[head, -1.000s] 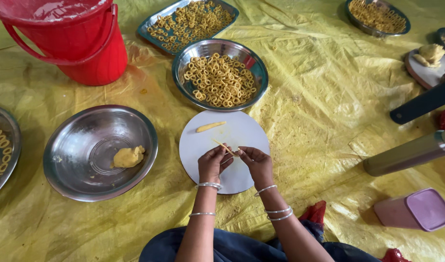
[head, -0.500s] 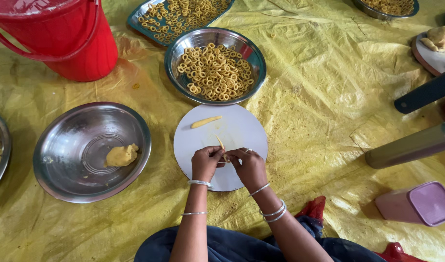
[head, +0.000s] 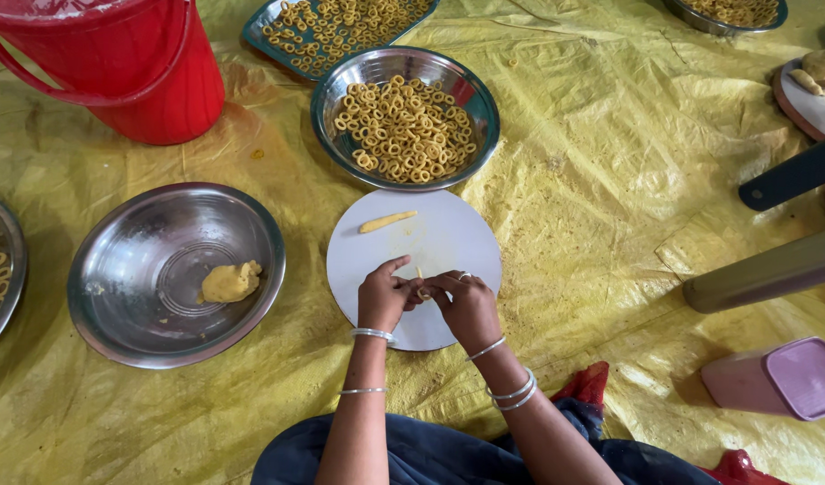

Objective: The person rolls small pieces of dough into thin strips on a white board, then joins the ends to form rings. The finished rings are placed into a nearby metal bowl. The process is repeated continuously with multiple dough pieces.

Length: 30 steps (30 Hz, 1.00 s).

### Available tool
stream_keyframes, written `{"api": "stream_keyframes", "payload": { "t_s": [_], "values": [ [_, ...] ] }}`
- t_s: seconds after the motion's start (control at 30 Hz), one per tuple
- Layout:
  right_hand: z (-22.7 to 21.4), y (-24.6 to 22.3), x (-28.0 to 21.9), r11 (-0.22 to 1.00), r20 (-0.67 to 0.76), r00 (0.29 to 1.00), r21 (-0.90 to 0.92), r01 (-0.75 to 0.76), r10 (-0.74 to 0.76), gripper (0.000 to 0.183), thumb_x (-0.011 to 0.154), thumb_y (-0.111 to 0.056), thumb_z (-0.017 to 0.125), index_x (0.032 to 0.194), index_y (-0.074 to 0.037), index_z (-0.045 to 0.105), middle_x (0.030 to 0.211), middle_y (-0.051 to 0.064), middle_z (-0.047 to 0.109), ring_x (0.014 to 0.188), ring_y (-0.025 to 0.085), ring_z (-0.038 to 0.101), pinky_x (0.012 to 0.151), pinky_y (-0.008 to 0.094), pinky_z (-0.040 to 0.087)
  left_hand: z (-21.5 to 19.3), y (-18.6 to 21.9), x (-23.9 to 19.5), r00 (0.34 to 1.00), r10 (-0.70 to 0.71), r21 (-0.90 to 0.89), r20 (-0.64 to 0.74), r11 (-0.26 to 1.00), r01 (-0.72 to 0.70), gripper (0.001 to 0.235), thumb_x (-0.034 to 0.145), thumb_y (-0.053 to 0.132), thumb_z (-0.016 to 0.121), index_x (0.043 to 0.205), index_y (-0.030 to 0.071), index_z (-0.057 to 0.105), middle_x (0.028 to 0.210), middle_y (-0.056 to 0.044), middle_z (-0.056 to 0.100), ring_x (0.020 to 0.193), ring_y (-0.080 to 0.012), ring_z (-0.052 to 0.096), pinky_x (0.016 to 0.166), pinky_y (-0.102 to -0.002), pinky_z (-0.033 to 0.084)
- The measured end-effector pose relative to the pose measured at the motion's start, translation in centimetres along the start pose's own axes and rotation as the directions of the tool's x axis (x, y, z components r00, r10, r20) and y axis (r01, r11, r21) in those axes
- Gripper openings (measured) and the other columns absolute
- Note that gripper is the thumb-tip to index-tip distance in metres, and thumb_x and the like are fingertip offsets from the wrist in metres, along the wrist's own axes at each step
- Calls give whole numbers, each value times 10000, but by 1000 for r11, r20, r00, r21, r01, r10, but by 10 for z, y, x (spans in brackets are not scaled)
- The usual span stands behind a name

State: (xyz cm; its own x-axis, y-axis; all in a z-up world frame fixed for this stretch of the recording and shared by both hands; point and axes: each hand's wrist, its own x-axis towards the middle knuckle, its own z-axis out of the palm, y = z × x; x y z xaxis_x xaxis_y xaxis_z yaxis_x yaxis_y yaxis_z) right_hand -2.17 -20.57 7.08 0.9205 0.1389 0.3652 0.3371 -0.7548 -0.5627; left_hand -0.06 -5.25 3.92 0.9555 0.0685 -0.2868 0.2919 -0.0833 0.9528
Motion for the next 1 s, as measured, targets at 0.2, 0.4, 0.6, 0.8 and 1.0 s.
{"api": "stream_keyframes", "payload": {
  "t_s": [0.2,0.4,0.6,0.8,1.0],
  "values": [
    [-7,6,6,986,117,992,154,-63,45,220,897,-80,722,1079,-173,803,1046,58,781,917,240,750,799,356,594,-13,-10,5,985,-109,-179,135,975,132,775,860,105,785,1519,20,385,834,-181,775,633,-198,740,539,-282,599],
    [-6,13,6,952,268,958,306,16,-102,276,844,-52,737,1083,-176,799,993,38,783,929,232,736,829,349,592,-18,-13,6,931,-182,-194,315,948,251,865,827,112,786,1555,58,321,931,-174,757,693,-227,758,551,-304,618],
    [-11,8,8,977,236,966,203,61,-109,155,836,-86,769,986,-119,785,950,44,763,912,257,713,815,374,580,-28,-2,0,910,-228,-188,346,934,305,804,874,137,739,1560,72,324,925,-179,759,726,-248,768,580,-336,637],
    [-14,7,4,969,224,944,98,226,-243,58,852,-116,739,909,-117,750,915,35,767,908,290,695,846,425,530,-29,2,-5,898,-231,-107,373,951,289,783,839,21,727,1538,62,376,951,-163,769,753,-242,778,595,-330,639],
    [15,46,-6,837,301,934,447,-317,193,179,941,-76,613,1071,-66,734,867,69,799,791,160,754,703,306,607,-34,3,-11,926,-250,4,281,966,260,674,825,94,788,1445,44,529,922,-147,789,748,-211,767,558,-306,606]
  ]
}}
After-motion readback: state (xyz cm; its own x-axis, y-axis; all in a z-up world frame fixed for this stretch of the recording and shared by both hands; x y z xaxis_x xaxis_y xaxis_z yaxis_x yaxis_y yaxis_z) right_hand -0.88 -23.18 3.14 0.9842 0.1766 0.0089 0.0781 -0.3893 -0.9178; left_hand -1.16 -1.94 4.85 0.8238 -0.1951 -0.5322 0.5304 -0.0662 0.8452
